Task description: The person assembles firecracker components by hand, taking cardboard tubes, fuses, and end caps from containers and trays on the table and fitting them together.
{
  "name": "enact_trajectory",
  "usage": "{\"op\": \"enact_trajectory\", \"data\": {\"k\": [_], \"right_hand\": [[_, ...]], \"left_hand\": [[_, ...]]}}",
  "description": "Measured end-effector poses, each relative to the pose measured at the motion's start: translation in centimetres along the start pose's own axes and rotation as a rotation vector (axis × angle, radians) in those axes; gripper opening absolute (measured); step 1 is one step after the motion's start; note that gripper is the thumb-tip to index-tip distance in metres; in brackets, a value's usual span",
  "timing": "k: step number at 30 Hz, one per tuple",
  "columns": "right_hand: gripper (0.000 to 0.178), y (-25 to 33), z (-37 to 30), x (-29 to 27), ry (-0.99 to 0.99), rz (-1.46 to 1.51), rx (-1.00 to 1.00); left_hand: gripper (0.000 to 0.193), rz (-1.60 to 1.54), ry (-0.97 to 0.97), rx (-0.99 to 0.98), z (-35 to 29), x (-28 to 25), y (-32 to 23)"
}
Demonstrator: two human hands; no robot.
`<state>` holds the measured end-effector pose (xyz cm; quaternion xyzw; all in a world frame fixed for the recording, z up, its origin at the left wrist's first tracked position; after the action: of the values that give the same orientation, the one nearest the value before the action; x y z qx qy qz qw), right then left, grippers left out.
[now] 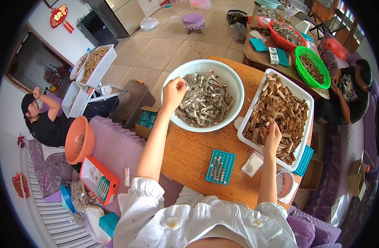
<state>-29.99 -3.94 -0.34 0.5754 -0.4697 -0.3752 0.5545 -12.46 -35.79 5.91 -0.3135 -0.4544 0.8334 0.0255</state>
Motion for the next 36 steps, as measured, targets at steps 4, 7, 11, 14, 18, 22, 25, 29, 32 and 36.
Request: {"op": "enact_trajectory", "data": {"k": [4,7,11,14,18,22,25,29,32,36], "right_hand": [[0.03,-0.2,0.0,-0.1,0.012,-0.007,-0.008],[0.029,-0.3,0.0,-0.1,0.008,0.041,-0.006],[0.028,0.1,-0.3,-0.1,0.002,0.006,0.0],[0.029,0.1,-0.3,-0.2,0.019,0.032,0.003],[0.03,-0.1,-0.2,0.2,0.067,-0.011,-0.003],[0.03,0.3,-0.2,0.2,0.068,-0.051,0.0],[0.03,0.3,-0.1,0.0,0.096,-0.026,-0.002],[0.029,0.4,-0.3,0.5,0.068,0.017,-0.017],[0.029,0.2,-0.1,-0.2,0.082,-0.03,-0.03],[0.028,0.4,-0.3,0.1,0.13,-0.095,-0.047]], "left_hand": [[0.008,-0.039,-0.018,0.048,1.4,-1.4,-4.4],[0.007,-0.168,-0.106,0.154,2.0,-2.1,-8.1],[0.007,-0.27,-0.305,0.405,1.6,-1.9,-10.8],[0.009,-0.048,-0.43,0.624,-0.5,-0.8,-11.5],[0.012,0.379,0.794,0.125,-2.5,3.7,-4.1],[0.027,0.167,0.806,0.003,-3.0,3.6,-3.1],[0.042,0.168,0.389,0.068,-2.5,3.7,-1.6],[0.051,0.234,0.326,-0.034,-2.1,4.1,2.3],[0.076,0.287,0.629,-0.119,-3.4,6.7,0.0],[0.077,0.609,0.756,0.034,-5.8,8.7,0.1]]}}
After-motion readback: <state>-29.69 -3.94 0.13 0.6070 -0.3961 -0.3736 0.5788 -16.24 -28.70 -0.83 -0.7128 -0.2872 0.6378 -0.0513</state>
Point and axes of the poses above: each hand's wrist, its own z-axis towards the middle knuckle, its own x-axis out of the palm, y = z × x, the point moved 2 cm from there along z, towards the middle knuckle, and after that the axes turned 5 degrees about -z, right-handed, at the moved point
